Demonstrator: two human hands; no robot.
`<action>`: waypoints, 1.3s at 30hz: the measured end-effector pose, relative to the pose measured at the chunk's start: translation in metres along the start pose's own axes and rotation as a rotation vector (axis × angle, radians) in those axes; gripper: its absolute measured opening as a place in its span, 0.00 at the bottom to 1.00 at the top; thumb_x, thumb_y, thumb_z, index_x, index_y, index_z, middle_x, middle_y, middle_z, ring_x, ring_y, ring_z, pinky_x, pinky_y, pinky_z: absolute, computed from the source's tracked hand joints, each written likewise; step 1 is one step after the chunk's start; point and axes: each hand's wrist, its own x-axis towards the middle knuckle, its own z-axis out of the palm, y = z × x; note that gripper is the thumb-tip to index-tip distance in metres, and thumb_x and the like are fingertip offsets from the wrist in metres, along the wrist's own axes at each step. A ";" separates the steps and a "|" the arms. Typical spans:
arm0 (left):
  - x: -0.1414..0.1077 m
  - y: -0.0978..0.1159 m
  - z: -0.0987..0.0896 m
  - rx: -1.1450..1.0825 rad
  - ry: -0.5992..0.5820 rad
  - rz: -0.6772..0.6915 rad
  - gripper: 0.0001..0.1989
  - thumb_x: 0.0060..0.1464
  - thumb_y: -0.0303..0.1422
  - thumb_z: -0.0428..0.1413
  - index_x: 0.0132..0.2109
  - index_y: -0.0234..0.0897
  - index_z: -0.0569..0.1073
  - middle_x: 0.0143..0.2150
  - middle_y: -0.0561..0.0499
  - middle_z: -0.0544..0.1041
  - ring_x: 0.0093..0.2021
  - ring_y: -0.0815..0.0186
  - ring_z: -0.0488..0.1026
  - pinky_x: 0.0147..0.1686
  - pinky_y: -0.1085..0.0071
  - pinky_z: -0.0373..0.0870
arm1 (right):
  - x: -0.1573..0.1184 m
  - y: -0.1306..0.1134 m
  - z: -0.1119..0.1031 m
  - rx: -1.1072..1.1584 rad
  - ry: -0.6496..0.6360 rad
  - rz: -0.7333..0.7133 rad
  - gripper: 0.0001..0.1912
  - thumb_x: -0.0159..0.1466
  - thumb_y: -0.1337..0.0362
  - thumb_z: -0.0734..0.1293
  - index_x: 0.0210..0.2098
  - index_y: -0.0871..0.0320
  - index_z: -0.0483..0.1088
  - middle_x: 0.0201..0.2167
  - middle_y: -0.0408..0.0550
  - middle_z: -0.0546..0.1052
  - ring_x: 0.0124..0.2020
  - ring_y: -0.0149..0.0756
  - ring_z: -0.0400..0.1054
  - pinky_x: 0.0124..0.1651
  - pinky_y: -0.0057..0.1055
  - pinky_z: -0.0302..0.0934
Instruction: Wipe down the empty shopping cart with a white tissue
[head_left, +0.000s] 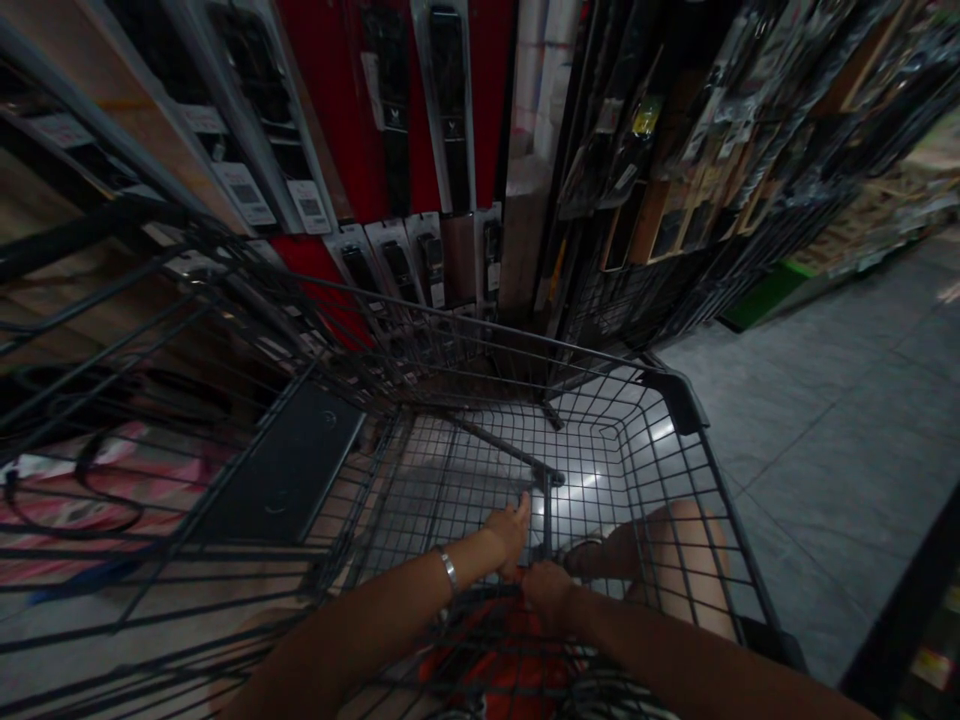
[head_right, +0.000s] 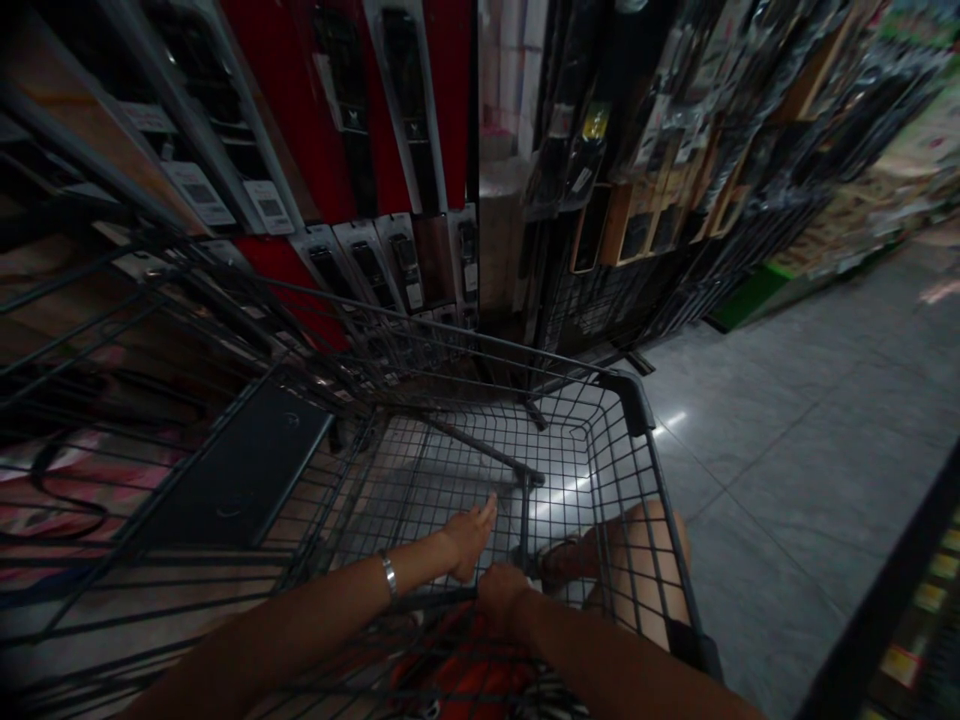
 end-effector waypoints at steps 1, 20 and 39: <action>0.001 0.000 0.000 0.006 -0.002 0.005 0.53 0.34 0.34 0.65 0.65 0.27 0.51 0.69 0.32 0.37 0.62 0.46 0.56 0.52 0.59 0.66 | 0.001 0.001 -0.001 -0.031 -0.037 -0.001 0.20 0.49 0.71 0.71 0.43 0.66 0.73 0.42 0.60 0.77 0.47 0.47 0.71 0.48 0.37 0.66; 0.000 -0.004 0.001 -0.082 0.006 0.013 0.55 0.32 0.32 0.65 0.66 0.30 0.47 0.69 0.34 0.39 0.61 0.46 0.58 0.52 0.58 0.66 | 0.002 0.099 -0.076 0.146 0.441 0.546 0.20 0.58 0.81 0.57 0.47 0.65 0.69 0.47 0.62 0.72 0.49 0.41 0.68 0.44 0.29 0.62; 0.004 -0.001 0.006 -0.019 0.023 -0.005 0.53 0.31 0.35 0.66 0.64 0.29 0.53 0.69 0.35 0.36 0.60 0.46 0.58 0.50 0.58 0.68 | 0.008 0.061 -0.039 0.112 0.244 0.351 0.18 0.56 0.81 0.61 0.44 0.67 0.72 0.44 0.63 0.75 0.48 0.46 0.70 0.48 0.36 0.64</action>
